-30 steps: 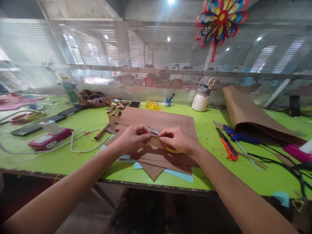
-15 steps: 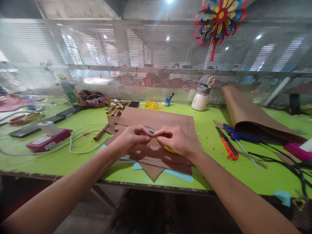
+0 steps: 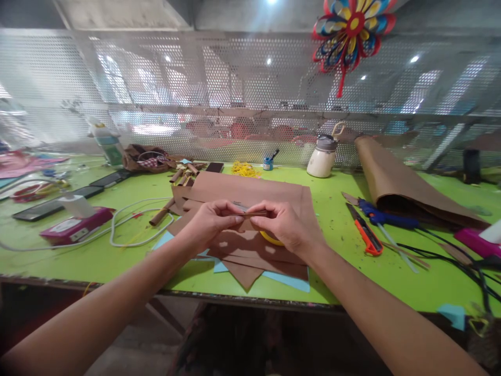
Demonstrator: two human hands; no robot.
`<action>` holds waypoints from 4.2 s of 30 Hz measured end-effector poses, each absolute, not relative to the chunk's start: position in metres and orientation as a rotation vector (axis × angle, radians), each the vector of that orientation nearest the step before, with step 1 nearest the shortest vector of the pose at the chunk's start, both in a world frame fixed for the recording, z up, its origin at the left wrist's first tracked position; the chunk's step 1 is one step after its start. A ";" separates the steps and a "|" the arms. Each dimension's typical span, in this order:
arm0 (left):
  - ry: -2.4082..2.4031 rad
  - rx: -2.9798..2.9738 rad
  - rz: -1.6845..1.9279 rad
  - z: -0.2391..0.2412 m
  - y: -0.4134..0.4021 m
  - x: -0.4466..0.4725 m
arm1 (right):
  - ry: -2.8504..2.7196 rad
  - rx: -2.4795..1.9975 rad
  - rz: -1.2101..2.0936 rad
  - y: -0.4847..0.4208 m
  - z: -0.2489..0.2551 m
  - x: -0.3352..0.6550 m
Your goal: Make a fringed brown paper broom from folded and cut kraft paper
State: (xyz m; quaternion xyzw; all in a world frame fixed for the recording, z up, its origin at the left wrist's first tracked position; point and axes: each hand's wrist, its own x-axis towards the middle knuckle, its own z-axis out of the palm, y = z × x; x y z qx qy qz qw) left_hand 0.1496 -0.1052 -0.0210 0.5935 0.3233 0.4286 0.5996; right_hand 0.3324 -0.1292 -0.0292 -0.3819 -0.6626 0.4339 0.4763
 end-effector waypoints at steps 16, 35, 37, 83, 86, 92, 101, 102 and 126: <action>0.673 1.327 0.844 -0.020 -0.101 0.143 | -1.733 -0.888 0.889 -0.133 -0.024 0.336; 0.805 1.509 0.784 -0.020 -0.101 0.147 | -1.714 -0.980 1.132 -0.128 -0.028 0.342; 0.801 1.523 0.786 -0.022 -0.101 0.147 | -1.722 -0.936 1.212 -0.128 -0.025 0.343; 0.822 2.545 0.980 -0.029 -0.108 0.147 | -1.690 -1.087 1.027 -0.126 -0.029 0.349; 0.803 2.537 0.968 -0.028 -0.109 0.148 | -1.682 -1.068 1.082 -0.123 -0.033 0.351; 0.812 2.415 0.926 -0.024 -0.111 0.149 | -1.749 -1.022 1.103 -0.123 -0.028 0.346; 0.802 1.873 0.588 -0.021 -0.107 0.148 | -1.652 -1.076 1.153 -0.125 -0.029 0.344; 0.808 1.825 0.567 -0.021 -0.106 0.147 | -1.649 -1.088 1.159 -0.124 -0.029 0.345; 0.902 1.676 0.605 -0.030 -0.090 0.141 | -1.406 -0.972 1.513 -0.113 -0.032 0.353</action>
